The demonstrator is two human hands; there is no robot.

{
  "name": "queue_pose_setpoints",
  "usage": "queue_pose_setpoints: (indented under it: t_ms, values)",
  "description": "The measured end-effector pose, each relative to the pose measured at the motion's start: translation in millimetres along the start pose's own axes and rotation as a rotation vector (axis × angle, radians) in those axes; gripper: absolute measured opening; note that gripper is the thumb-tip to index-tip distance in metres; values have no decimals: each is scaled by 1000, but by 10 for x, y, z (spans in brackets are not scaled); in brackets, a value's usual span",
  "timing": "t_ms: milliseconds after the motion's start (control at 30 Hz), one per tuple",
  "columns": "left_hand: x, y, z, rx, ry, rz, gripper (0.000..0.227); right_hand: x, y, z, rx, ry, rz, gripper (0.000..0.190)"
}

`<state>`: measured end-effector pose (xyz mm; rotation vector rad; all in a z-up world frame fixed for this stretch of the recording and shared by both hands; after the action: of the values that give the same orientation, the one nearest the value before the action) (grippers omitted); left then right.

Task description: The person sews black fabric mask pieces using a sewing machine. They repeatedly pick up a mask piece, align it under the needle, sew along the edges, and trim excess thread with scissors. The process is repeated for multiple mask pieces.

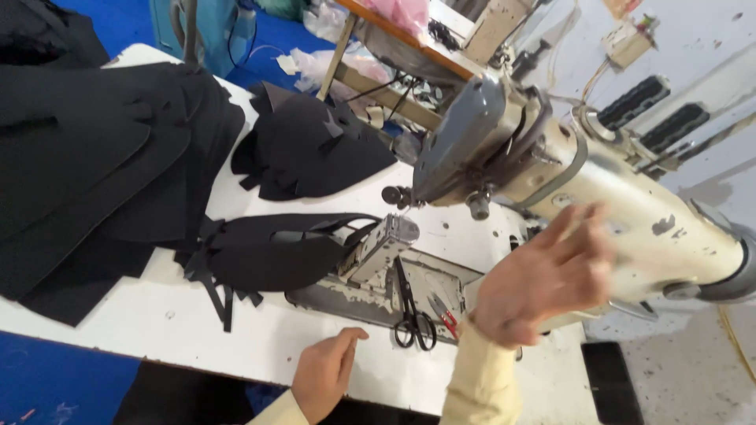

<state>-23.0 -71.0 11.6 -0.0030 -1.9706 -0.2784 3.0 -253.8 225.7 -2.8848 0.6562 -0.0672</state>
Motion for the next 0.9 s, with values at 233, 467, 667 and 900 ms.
queue_pose_setpoints:
  t_ms: [233,467,667,900]
  values:
    - [-16,-20,18,44,-97,101,16,587,-265,-642,-23,117,67,94]
    - [-92,-59,68,39,-163,99,19,561,-335,-473,-146,307,219,94]
    - [-93,-84,25,13,-99,105,21,557,-293,-374,-174,267,139,90]
    - [-81,-38,25,-48,-89,97,23,415,-326,63,-26,40,62,82]
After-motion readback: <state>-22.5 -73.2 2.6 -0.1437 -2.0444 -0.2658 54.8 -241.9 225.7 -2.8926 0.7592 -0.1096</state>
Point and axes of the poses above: each hand's wrist, its own z-axis away from the middle knuckle, its own y-axis out of the back of the hand, x = y × z, the point moved 1 cm from there along -z, towards the middle knuckle, and after that the axes turned 10 degrees about x, right-handed, at the moved point
